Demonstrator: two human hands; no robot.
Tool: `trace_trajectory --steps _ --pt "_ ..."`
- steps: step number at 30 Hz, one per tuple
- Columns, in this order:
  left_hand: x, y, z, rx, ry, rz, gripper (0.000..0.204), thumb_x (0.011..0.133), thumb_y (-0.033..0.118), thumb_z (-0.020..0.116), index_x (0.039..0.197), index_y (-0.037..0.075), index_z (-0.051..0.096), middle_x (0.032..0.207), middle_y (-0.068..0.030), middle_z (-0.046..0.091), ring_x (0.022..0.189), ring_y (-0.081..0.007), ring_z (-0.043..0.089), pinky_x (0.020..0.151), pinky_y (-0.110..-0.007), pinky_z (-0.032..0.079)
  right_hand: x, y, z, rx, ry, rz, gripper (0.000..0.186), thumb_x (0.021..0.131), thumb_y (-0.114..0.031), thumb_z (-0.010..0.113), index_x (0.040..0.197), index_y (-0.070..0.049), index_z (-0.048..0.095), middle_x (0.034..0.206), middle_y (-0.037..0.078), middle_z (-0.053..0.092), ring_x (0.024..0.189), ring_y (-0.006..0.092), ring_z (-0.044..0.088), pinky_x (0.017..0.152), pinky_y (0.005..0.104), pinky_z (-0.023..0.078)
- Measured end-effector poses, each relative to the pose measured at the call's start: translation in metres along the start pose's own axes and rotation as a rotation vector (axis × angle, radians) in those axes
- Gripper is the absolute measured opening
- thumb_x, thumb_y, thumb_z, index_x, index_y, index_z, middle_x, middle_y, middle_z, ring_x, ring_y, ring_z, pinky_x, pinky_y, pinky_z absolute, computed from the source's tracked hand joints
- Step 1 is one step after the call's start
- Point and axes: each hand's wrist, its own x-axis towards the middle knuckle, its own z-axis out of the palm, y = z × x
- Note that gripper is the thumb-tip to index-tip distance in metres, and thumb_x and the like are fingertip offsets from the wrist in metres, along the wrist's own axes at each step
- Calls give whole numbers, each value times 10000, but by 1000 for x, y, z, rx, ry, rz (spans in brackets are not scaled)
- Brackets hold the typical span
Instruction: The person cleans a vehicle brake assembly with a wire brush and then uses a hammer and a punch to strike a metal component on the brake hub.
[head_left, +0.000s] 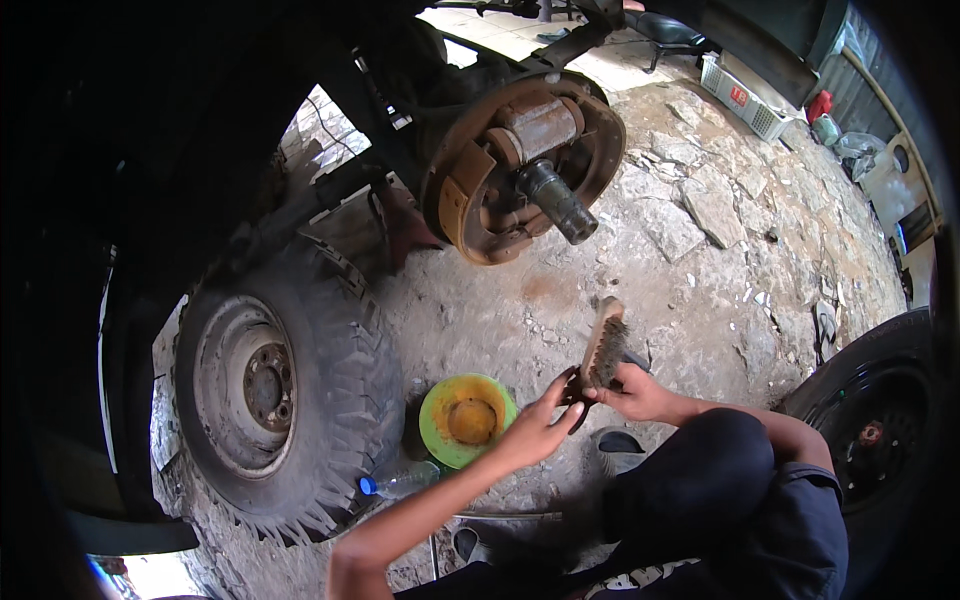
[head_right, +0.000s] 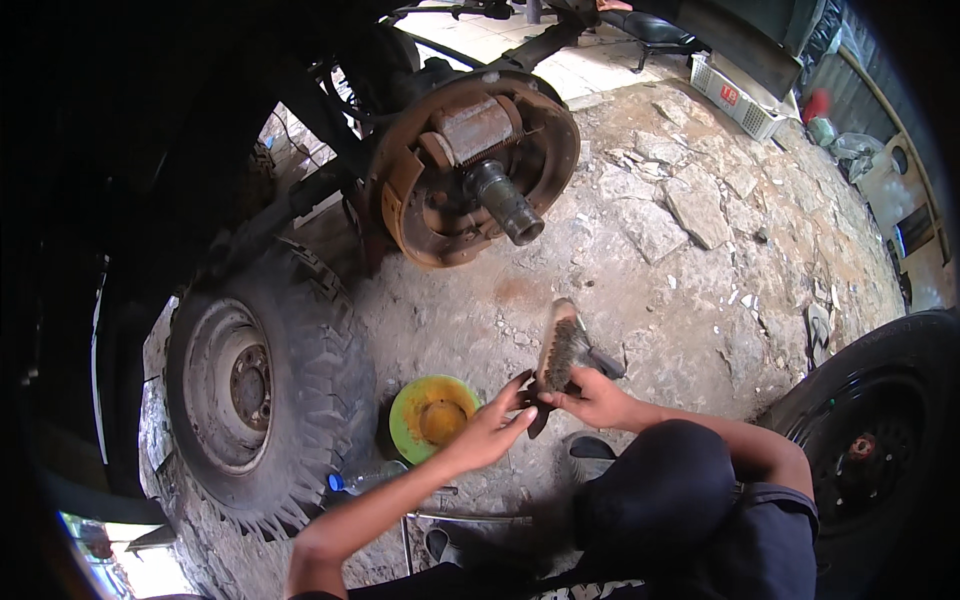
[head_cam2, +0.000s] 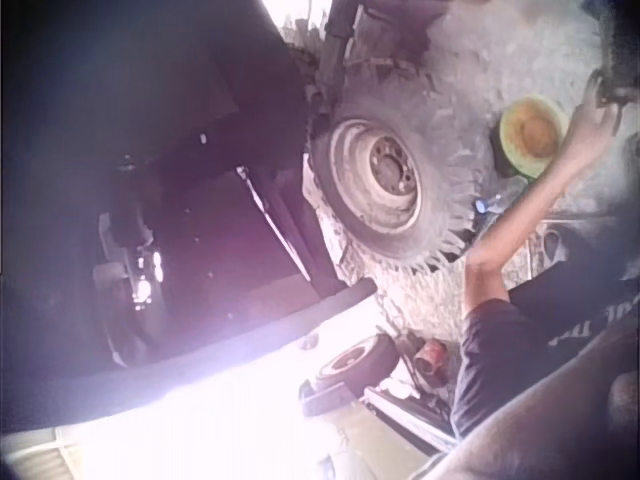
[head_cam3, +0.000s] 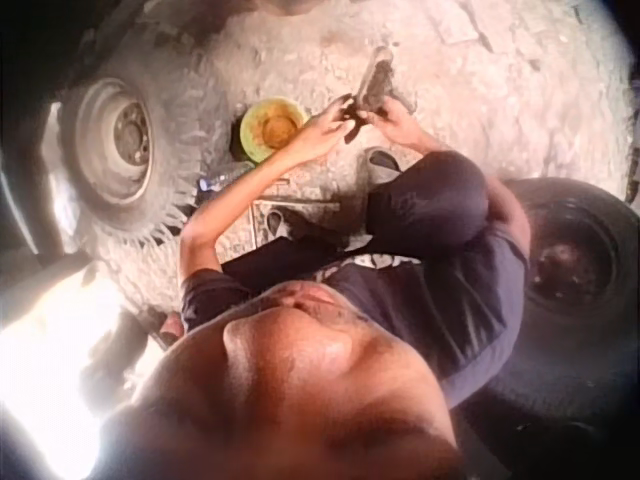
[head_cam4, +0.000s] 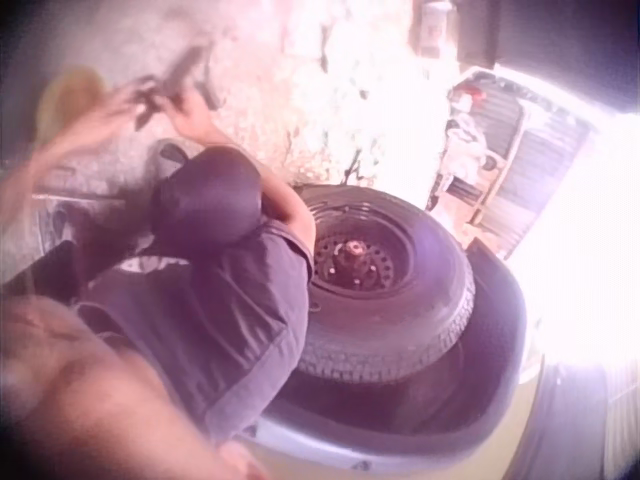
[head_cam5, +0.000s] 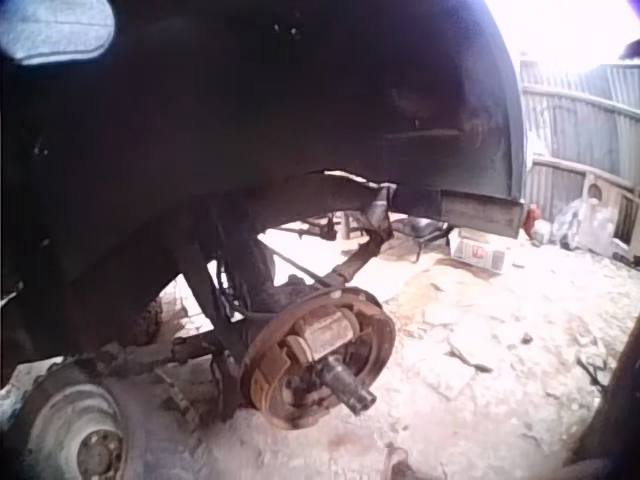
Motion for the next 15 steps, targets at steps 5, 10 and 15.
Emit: trace_trajectory --steps 5,10,15 --pt "-15 23 -70 387 -223 -240 561 965 334 567 1378 -11 407 1142 -185 657 1078 -313 639 928 -420 493 1 47 -38 -715 -9 81 414 856 -382 702 887 3 553 705 227 590 705 415 606 629 477 487" --pt "-22 36 -76 445 -91 38 403 948 253 598 1250 1 515 1000 -154 670 948 -267 669 838 -375 512 1 89 -43 -914 -266 342 400 867 -377 671 942 9 601 755 237 635 733 434 635 653 490 506" --pt "-46 20 -82 463 -26 40 357 939 227 603 1236 40 538 953 -146 679 888 -296 673 790 -380 528 20 132 -41 -873 -139 51 448 866 -433 638 1023 -14 611 908 230 661 882 409 646 774 453 527"
